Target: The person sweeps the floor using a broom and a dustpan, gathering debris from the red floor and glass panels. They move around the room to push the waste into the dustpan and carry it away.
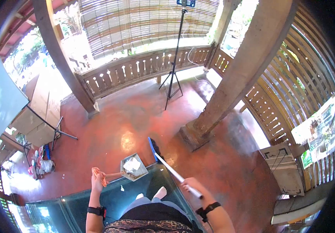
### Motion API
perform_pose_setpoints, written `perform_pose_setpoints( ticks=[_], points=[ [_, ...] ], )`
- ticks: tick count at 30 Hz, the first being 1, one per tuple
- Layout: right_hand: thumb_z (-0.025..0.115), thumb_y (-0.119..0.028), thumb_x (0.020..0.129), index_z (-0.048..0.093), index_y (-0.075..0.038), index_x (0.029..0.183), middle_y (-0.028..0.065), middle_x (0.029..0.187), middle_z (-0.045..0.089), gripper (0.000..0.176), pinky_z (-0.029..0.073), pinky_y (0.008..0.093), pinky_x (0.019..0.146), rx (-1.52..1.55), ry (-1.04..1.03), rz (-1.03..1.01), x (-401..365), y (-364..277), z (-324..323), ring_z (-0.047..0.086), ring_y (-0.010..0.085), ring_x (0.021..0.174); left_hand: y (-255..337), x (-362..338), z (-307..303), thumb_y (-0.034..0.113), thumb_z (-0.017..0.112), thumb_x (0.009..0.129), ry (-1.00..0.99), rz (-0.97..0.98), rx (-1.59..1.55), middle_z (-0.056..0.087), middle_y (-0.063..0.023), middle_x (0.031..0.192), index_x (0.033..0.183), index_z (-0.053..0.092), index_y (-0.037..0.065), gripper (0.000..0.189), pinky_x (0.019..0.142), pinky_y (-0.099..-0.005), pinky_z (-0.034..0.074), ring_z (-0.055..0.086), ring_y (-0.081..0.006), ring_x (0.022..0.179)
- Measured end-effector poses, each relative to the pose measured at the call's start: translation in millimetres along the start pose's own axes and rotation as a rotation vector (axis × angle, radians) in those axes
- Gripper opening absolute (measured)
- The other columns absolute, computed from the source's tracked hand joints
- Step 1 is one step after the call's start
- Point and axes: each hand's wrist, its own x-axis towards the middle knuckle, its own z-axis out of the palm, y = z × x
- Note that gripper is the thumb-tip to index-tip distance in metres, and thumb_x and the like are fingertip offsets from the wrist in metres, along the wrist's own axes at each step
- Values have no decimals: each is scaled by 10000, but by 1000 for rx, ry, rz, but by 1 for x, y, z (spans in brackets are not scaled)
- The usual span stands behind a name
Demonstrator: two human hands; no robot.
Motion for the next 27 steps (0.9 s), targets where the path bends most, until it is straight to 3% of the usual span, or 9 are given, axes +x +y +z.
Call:
perform_pose_setpoints(
  ticks=[5, 11, 14, 15, 16, 18, 20, 24, 27],
  points=[
    [490, -28, 695, 493, -11, 695, 35, 518, 466, 17, 354, 226, 347, -285, 142, -139, -64, -67, 20, 435, 91, 394, 7, -16, -12, 47, 344, 664, 85, 3, -29, 452, -72, 663, 901, 332, 75, 239, 353, -258, 448, 466, -138, 484],
    [499, -18, 661, 474, -14, 681, 42, 510, 453, 32, 353, 233, 337, -611, 398, -307, 60, -80, 14, 428, 106, 386, 8, -28, -42, 53, 351, 655, 212, 16, -90, 453, -66, 660, 906, 331, 81, 254, 350, -248, 448, 464, -140, 475],
    [501, -15, 652, 458, -12, 634, 42, 481, 444, 47, 361, 248, 339, -385, 363, -257, 117, -84, 27, 425, 119, 367, 5, -27, -62, 65, 355, 661, 212, 13, -90, 457, -63, 664, 912, 330, 84, 252, 350, -245, 447, 474, -136, 487],
    [506, -29, 644, 480, -7, 607, 64, 473, 468, 50, 384, 272, 353, -466, 353, -323, 146, -71, 23, 453, 145, 369, 1, -27, -69, 78, 353, 675, 204, 14, -89, 453, -62, 667, 916, 327, 94, 242, 358, -251, 455, 474, -133, 507],
    [511, -63, 630, 523, 15, 596, 96, 498, 515, 86, 417, 296, 395, -797, 451, -300, 153, -70, 38, 502, 178, 404, -2, -25, -77, 92, 350, 689, 194, 13, -86, 450, -60, 671, 920, 324, 103, 232, 366, -257, 463, 474, -130, 527],
    [523, -159, 608, 566, 66, 685, 175, 601, 573, 242, 468, 319, 570, -1006, 435, -206, 145, -60, 74, 595, 238, 595, -4, -18, -93, 104, 351, 702, 184, 9, -77, 447, -59, 676, 923, 323, 112, 223, 373, -264, 469, 475, -128, 552],
    [510, -153, 616, 569, 56, 683, 165, 593, 573, 227, 468, 328, 575, -1078, 353, -230, 121, -45, 111, 594, 239, 595, -3, -11, -108, 103, 357, 699, 184, -2, -69, 447, -59, 677, 921, 325, 110, 225, 371, -265, 467, 478, -128, 563],
    [502, -123, 640, 535, 38, 627, 118, 526, 538, 164, 441, 307, 467, -948, 204, -224, 95, 2, 140, 539, 211, 468, 1, 13, -138, 88, 385, 683, 203, -37, -73, 464, -72, 654, 882, 329, 79, 207, 337, -239, 431, 475, -131, 448],
    [512, -89, 657, 511, 21, 637, 71, 517, 498, 112, 393, 272, 395, -592, 123, -91, 62, 2, 160, 475, 156, 415, 16, 30, -161, 99, 408, 674, 166, -122, 65, 458, -76, 643, 852, 330, 70, 196, 320, -252, 406, 478, -152, 445]
  ],
)
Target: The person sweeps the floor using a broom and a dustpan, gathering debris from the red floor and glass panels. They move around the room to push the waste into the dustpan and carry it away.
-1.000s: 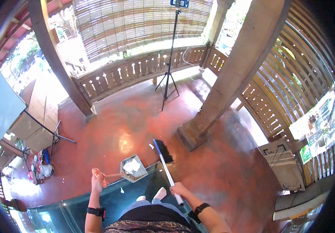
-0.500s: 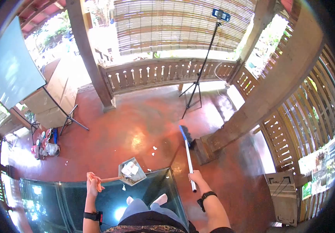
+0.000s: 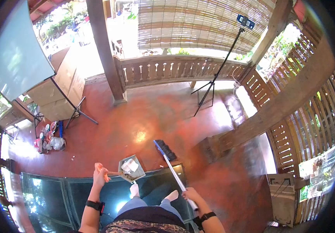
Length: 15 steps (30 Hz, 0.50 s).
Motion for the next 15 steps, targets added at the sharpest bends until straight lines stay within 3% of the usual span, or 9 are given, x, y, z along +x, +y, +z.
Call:
perform_pose_setpoints(
  ticks=[4, 7, 11, 15],
  points=[
    [506, -54, 687, 489, -5, 735, 23, 524, 453, 70, 341, 220, 348, 241, -16, 58, -62, -28, 1, 434, 90, 408, -9, 38, -21, 119, 413, 668, 22, 85, 180, 435, -92, 620, 812, 332, 62, 175, 384, -299, 408, 489, -208, 462],
    [500, -29, 687, 477, -8, 784, 21, 516, 430, 102, 310, 205, 334, 171, 115, 45, -81, -37, 25, 399, 77, 383, 1, 48, -32, 134, 405, 678, -33, 47, 199, 445, -117, 630, 815, 333, 63, 170, 476, -347, 412, 500, -256, 512],
    [506, -58, 648, 508, 18, 714, 77, 523, 491, 100, 383, 270, 390, -196, 307, -128, -28, -21, 57, 470, 138, 412, -31, 85, -49, 160, 397, 693, -66, 128, 326, 479, -166, 664, 833, 330, 64, 183, 580, -396, 395, 507, -332, 614],
    [514, -113, 611, 536, 56, 678, 146, 538, 535, 183, 427, 313, 464, -263, 349, -88, 44, -10, 88, 533, 219, 464, -30, 103, -54, 181, 396, 706, -73, 101, 376, 503, -205, 696, 869, 322, 60, 216, 616, -419, 383, 508, -369, 675]
  ],
)
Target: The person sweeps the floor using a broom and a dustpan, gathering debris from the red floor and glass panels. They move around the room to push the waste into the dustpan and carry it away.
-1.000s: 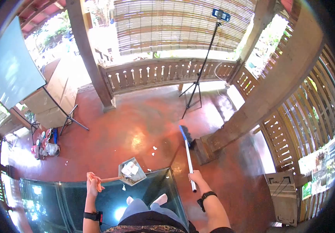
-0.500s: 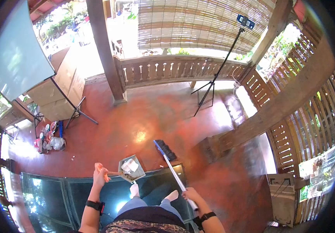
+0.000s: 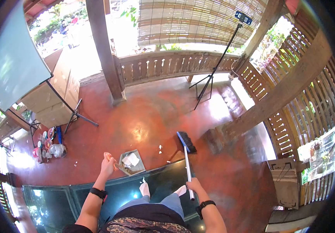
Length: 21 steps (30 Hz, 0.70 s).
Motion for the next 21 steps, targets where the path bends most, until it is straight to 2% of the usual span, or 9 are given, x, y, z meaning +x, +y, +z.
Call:
perform_pose_setpoints(
  ticks=[5, 9, 12, 14, 15, 17, 20, 21],
  points=[
    [514, -151, 611, 539, 83, 683, 178, 561, 549, 246, 440, 331, 492, -30, -34, 35, -10, -11, 41, 556, 254, 505, -3, 1, -3, 220, 415, 720, -9, 55, 154, 519, -240, 732, 923, 293, 52, 290, 630, -445, 383, 508, -400, 715],
    [526, -58, 649, 471, 8, 760, 57, 548, 475, 140, 370, 249, 364, 200, -212, 99, -61, -46, 46, 443, 117, 407, 13, -7, -5, 225, 424, 716, -52, 22, 154, 523, -246, 727, 924, 293, 51, 301, 624, -451, 387, 516, -400, 708],
    [516, -40, 670, 452, -20, 770, 42, 553, 460, 120, 354, 240, 354, 456, -419, 204, -71, -54, 38, 431, 104, 406, 19, -4, -3, 236, 426, 714, -75, 0, 154, 523, -246, 710, 934, 279, 53, 321, 618, -444, 396, 524, -394, 693],
    [511, -18, 689, 430, -49, 770, 10, 539, 404, 119, 317, 215, 335, 631, -511, 311, -75, -66, 9, 384, 86, 381, 19, -1, 3, 246, 424, 713, -72, 6, 204, 522, -244, 695, 943, 263, 55, 339, 612, -431, 407, 533, -383, 676],
    [499, -37, 710, 454, -25, 801, 12, 528, 403, 102, 308, 208, 325, 655, -553, 291, -67, -55, -7, 377, 82, 377, 19, 1, 7, 251, 422, 713, -86, -27, 196, 520, -246, 688, 945, 253, 52, 349, 614, -429, 410, 534, -382, 674],
    [511, -50, 699, 490, -18, 826, 4, 537, 444, 133, 290, 170, 308, 573, -458, 253, -80, -70, -38, 393, 56, 366, 24, 6, 14, 262, 417, 714, -110, -86, 184, 516, -250, 675, 949, 235, 45, 369, 617, -423, 416, 536, -381, 669],
    [525, -66, 685, 526, -12, 780, 23, 540, 479, 108, 339, 192, 330, 439, -427, 161, -97, -91, -48, 439, 69, 392, 54, -2, 16, 278, 404, 716, -140, -102, 218, 520, -246, 664, 962, 221, 31, 394, 629, -431, 414, 534, -387, 674],
    [526, -67, 675, 530, -4, 767, 32, 546, 490, 111, 354, 207, 346, 335, -365, 110, -95, -91, -39, 452, 81, 404, 51, 2, 19, 290, 391, 716, -136, -52, 210, 526, -217, 617, 964, 223, 25, 400, 631, -419, 418, 544, -375, 658]
  ],
)
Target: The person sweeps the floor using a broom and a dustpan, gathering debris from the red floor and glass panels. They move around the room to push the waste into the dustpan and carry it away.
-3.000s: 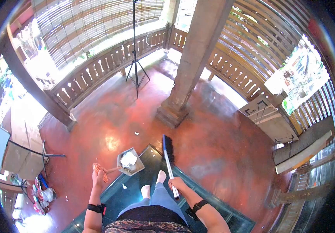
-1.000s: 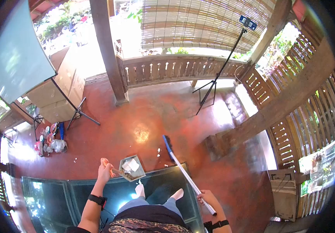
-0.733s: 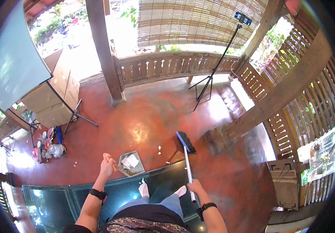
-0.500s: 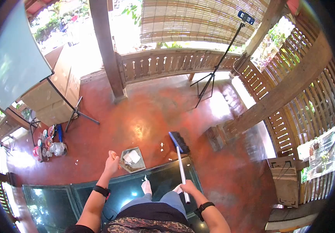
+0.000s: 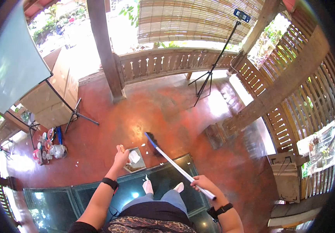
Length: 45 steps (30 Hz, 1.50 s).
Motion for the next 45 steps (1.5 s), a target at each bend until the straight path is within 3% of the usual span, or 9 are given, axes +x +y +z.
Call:
perform_pose_setpoints(
  ticks=[5, 9, 13, 18, 28, 31, 35, 37, 45],
  points=[
    [525, -183, 592, 537, 66, 763, 232, 679, 550, 303, 452, 372, 577, -484, 259, -158, 76, 41, 52, 572, 306, 621, -21, 42, 21, 272, 376, 716, 146, 1, 63, 517, -200, 584, 958, 218, 24, 381, 628, -379, 427, 552, -336, 575],
    [512, -188, 591, 538, 63, 764, 251, 735, 547, 305, 427, 397, 692, -752, 285, -183, 91, 53, 77, 540, 359, 747, 5, 35, 9, 244, 366, 721, 67, -56, -39, 511, -225, 611, 954, 201, 18, 364, 594, -376, 435, 548, -326, 546],
    [503, -200, 602, 521, 82, 782, 252, 736, 547, 335, 434, 382, 680, -783, 158, -238, 65, 71, 74, 547, 355, 719, -11, 56, 15, 217, 364, 723, 11, -56, -142, 509, -216, 601, 926, 184, 22, 334, 506, -366, 436, 547, -300, 511],
    [514, -51, 669, 522, -46, 994, -2, 576, 480, 325, 348, 192, 370, -200, -125, 0, 14, 57, 52, 419, 49, 411, -14, 63, 22, 193, 364, 721, -14, -62, -185, 498, -218, 607, 896, 176, 37, 301, 442, -344, 428, 530, -280, 453],
    [526, -49, 692, 332, 43, 1162, 29, 567, 483, 516, 351, 208, 371, 205, 65, 108, -101, 107, 14, 432, 78, 405, -40, 27, 9, 200, 374, 713, -69, -9, -103, 508, -229, 663, 960, 208, 24, 346, 523, -389, 436, 543, -333, 544],
    [516, -58, 679, 389, 64, 1098, 55, 547, 481, 454, 367, 244, 374, 7, 227, 79, -88, 137, 19, 452, 113, 402, -46, 25, 13, 201, 377, 710, -82, 44, -53, 508, -240, 658, 983, 216, 17, 366, 537, -393, 435, 545, -339, 550],
    [522, -45, 646, 498, 54, 720, 71, 535, 497, 126, 390, 259, 387, -103, 370, 96, -28, 144, 19, 486, 135, 419, -18, 12, 14, 202, 379, 707, -46, 69, 13, 509, -250, 651, 1003, 233, 12, 381, 542, -389, 434, 543, -350, 552],
    [532, -90, 610, 518, 85, 662, 123, 538, 532, 183, 425, 301, 419, -39, 408, 142, 8, 160, 18, 534, 185, 439, -10, 17, 18, 213, 377, 705, -47, 46, -11, 513, -252, 662, 1001, 236, 9, 386, 556, -397, 431, 540, -358, 559],
    [491, -55, 682, 432, -21, 761, 27, 564, 457, 104, 358, 213, 356, 267, 130, 132, -18, 102, 69, 446, 88, 434, 0, 47, 36, 257, 380, 700, -13, -10, 92, 518, -284, 781, 1004, 247, 3, 417, 708, -430, 385, 516, -400, 764]
  ],
)
